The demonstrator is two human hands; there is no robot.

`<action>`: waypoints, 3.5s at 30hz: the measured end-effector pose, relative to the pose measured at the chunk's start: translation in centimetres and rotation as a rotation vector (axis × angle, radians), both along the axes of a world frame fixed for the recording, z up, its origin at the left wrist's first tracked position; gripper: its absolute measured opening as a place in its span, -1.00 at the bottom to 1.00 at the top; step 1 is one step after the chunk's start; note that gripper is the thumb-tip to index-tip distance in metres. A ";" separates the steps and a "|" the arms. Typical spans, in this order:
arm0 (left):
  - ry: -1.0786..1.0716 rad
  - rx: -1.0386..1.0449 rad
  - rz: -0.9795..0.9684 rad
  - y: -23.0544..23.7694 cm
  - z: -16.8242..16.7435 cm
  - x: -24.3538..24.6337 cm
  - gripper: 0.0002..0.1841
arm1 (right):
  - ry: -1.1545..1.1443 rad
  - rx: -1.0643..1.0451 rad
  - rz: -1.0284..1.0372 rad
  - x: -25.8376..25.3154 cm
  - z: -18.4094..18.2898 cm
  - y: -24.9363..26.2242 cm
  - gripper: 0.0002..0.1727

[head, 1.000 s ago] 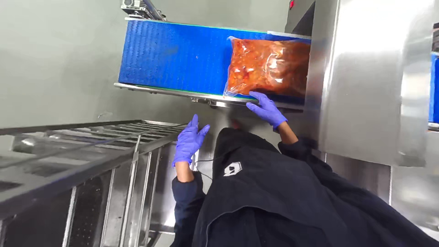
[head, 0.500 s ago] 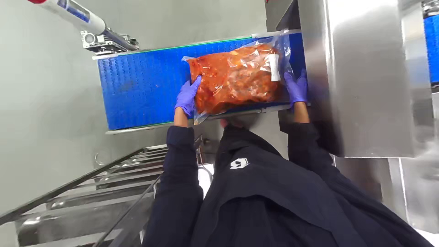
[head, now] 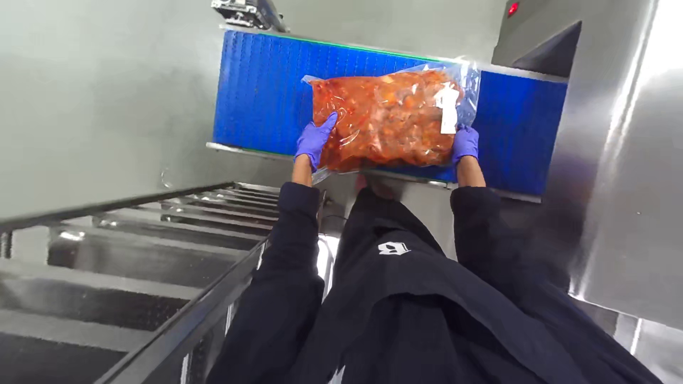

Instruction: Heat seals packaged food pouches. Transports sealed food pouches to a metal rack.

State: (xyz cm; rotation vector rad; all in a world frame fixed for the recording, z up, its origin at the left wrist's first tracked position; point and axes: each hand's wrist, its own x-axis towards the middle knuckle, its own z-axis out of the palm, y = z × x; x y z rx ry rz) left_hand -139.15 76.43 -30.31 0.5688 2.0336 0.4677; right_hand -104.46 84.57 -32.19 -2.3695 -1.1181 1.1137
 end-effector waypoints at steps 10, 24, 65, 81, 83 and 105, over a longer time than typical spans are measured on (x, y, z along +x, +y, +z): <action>-0.112 0.032 0.207 -11.6 0.8 3.2 -0.17 | 0.576 0.228 0.068 -0.6 4.0 -7.0 -0.54; -0.783 0.399 0.747 -35.9 -3.2 20.7 -0.21 | 0.790 0.186 0.798 -3.5 17.5 -21.9 -0.63; -0.293 0.562 1.784 -62.1 -12.1 20.3 -0.19 | 0.748 0.074 1.387 -8.4 16.7 -40.6 -0.54; -0.076 0.698 1.902 -62.1 -13.7 7.3 -0.48 | 0.530 0.193 1.502 -16.4 16.1 -42.4 -0.61; 0.030 0.591 2.004 -62.4 -14.1 13.0 -0.43 | 0.533 0.172 1.583 -16.5 16.1 -43.5 -0.63; 0.049 1.353 2.596 -62.9 -19.7 33.3 -0.21 | 0.258 -0.024 2.804 -27.1 5.2 -63.9 -0.82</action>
